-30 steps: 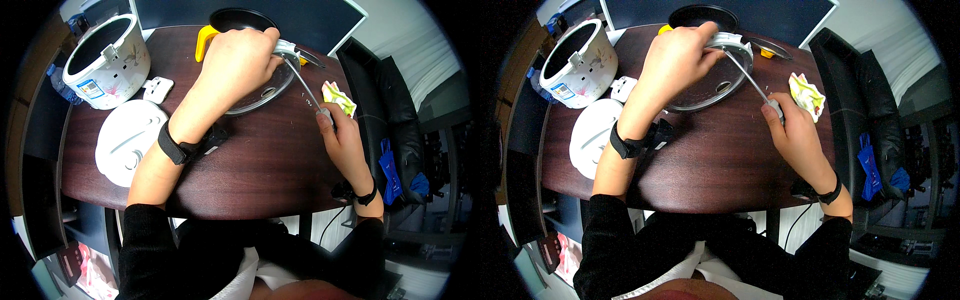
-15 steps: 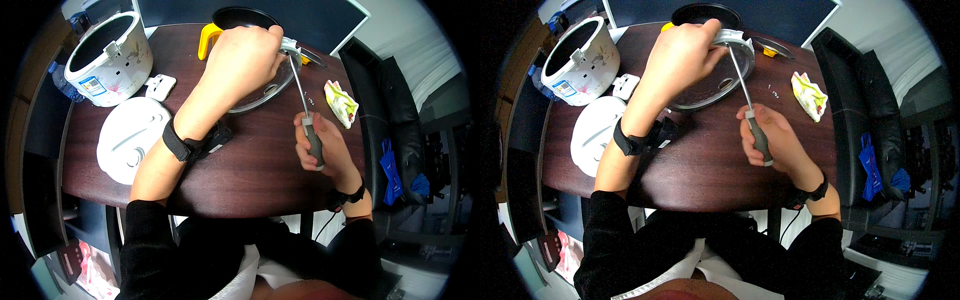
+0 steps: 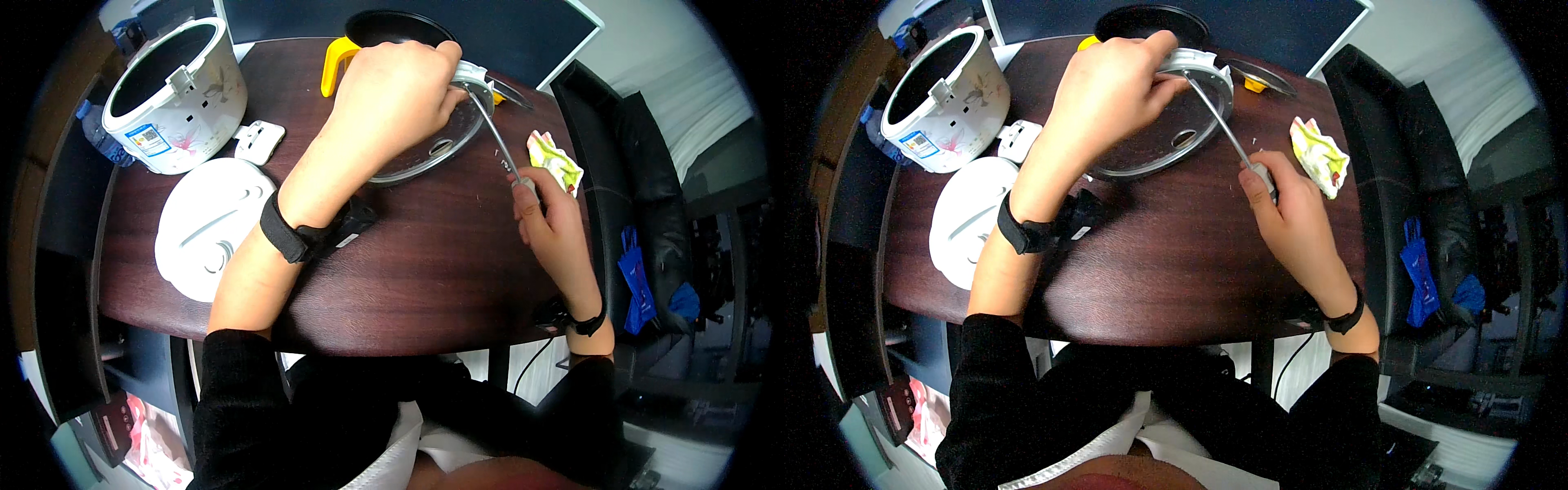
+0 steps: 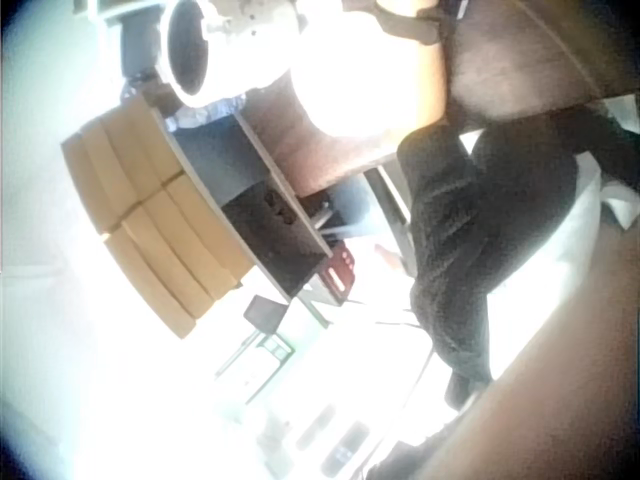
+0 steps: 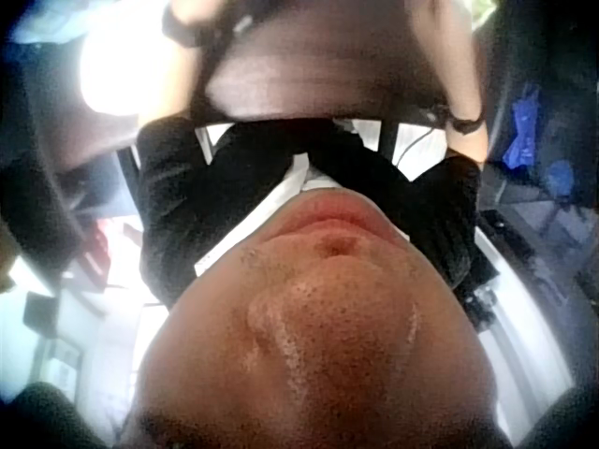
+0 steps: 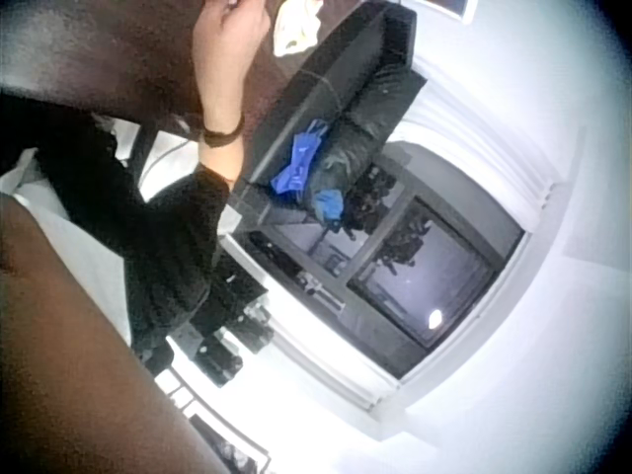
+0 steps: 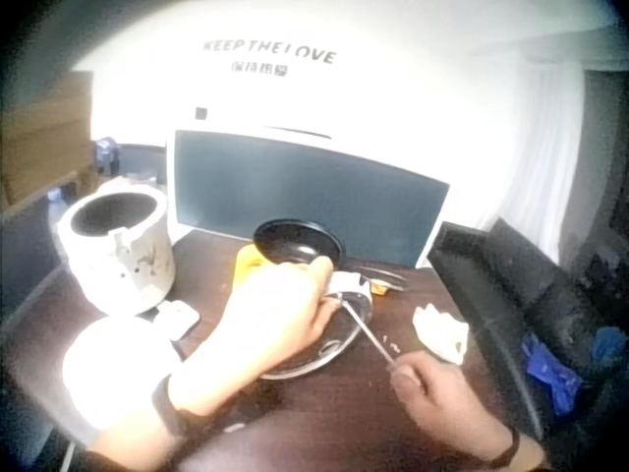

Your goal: The person uses a screwdriver to remove screws from a perforated metal lid, then wipes the surface with a cloth. The person continues to remove additional screws and wipe the lid repeatedly.

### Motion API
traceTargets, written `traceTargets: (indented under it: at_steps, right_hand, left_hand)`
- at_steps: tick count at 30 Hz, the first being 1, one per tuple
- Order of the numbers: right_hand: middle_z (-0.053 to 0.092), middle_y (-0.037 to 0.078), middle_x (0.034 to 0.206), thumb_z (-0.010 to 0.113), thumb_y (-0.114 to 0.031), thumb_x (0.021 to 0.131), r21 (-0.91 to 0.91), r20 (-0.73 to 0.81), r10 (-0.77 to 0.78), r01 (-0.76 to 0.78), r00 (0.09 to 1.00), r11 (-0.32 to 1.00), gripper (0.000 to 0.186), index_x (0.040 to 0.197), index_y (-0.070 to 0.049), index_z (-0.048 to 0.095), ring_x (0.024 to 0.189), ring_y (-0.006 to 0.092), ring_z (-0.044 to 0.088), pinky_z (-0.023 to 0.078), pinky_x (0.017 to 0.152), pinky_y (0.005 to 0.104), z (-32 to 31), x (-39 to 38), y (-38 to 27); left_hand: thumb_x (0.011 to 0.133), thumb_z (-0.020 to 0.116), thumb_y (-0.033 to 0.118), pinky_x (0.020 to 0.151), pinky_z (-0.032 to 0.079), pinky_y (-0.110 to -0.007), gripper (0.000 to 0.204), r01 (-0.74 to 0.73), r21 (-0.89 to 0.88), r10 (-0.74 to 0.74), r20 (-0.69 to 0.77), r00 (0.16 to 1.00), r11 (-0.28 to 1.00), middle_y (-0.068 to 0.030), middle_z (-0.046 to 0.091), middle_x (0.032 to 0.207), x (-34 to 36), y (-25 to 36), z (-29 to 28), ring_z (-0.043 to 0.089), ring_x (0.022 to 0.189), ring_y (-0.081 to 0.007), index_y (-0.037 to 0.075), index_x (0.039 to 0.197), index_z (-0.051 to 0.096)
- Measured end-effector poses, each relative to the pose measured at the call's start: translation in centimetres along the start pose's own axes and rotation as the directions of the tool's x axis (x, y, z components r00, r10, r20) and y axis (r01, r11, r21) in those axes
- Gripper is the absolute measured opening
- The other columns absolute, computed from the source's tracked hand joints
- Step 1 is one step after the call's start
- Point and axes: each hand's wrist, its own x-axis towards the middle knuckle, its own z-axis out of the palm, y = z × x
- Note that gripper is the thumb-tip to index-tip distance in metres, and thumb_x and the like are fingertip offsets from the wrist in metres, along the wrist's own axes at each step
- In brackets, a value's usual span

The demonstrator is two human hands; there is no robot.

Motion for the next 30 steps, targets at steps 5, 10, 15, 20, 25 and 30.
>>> traceTargets:
  at_steps: [5,10,15,20,25,30]
  right_hand:
    - [0.065,0.016,0.075,0.063,-0.023,0.093,-0.558,-0.069,-0.259,0.178,0.963,0.811,0.022,0.102,-0.003,0.06,0.062,0.0333,0.064,0.049,0.057,0.0385,-2.0,0.4,-2.3]
    - [0.063,0.015,0.073,0.06,-0.023,0.095,-0.446,0.035,-0.143,0.143,0.989,0.884,0.021,0.102,-0.003,0.059,0.059,0.0299,0.063,0.047,0.052,0.0369,-2.7,1.0,-2.5]
    - [0.052,0.004,0.065,0.048,-0.03,0.102,0.201,0.273,0.227,-0.286,0.935,0.937,0.029,0.105,-0.002,0.057,0.046,0.0125,0.049,0.038,0.042,0.0249,-2.1,0.4,-2.0]
    - [0.047,0.0,0.066,0.039,-0.038,0.105,0.636,0.458,0.184,-0.465,0.87,0.616,0.038,0.112,-0.002,0.051,0.043,0.0064,0.041,0.032,0.037,0.0212,-0.4,-0.2,-1.0]
    - [0.046,0.002,0.067,0.031,-0.046,0.105,0.81,0.534,0.079,-0.536,0.842,0.238,0.05,0.114,0.001,0.047,0.041,0.0073,0.041,0.031,0.033,0.0221,1.1,-0.8,-1.1]
    - [0.05,0.003,0.068,0.042,-0.037,0.104,0.659,0.389,0.196,-0.421,0.9,0.624,0.04,0.115,0.0,0.051,0.043,0.0086,0.044,0.035,0.038,0.0234,1.3,-0.7,-0.8]
  left_hand:
    - [0.083,0.07,0.027,0.06,0.056,-0.04,0.024,-0.029,0.043,0.028,0.024,0.999,0.999,-0.0158,0.068,0.072,0.0,0.0,-0.4,0.069,0.068,-0.0319,0.005,0.091,0.065]
    - [0.081,0.07,0.025,0.06,0.053,-0.043,0.024,-0.02,0.029,0.02,0.002,1.0,0.999,-0.0136,0.065,0.067,-0.2,-0.1,-0.3,0.066,0.068,-0.0334,0.006,0.083,0.056]
    - [0.083,0.069,0.025,0.06,0.054,-0.042,0.023,-0.063,0.025,0.063,-0.015,0.998,0.998,-0.0147,0.065,0.067,-0.1,0.4,0.0,0.067,0.067,-0.0327,0.004,0.084,0.058]
    - [0.082,0.07,0.025,0.059,0.053,-0.043,0.025,-0.036,0.032,0.036,-0.006,0.999,0.999,-0.0138,0.064,0.067,-0.1,0.5,-0.2,0.067,0.067,-0.0332,0.005,0.082,0.056]
    - [0.082,0.07,0.025,0.059,0.053,-0.042,0.024,-0.029,0.031,0.028,0.007,1.0,0.999,-0.0133,0.064,0.066,-0.1,0.5,-0.3,0.067,0.068,-0.0326,0.005,0.084,0.056]
    - [0.082,0.07,0.025,0.06,0.053,-0.042,0.023,-0.034,0.005,0.034,0.002,0.999,0.999,-0.0123,0.064,0.066,-0.1,0.0,-0.3,0.067,0.068,-0.0321,0.007,0.085,0.056]
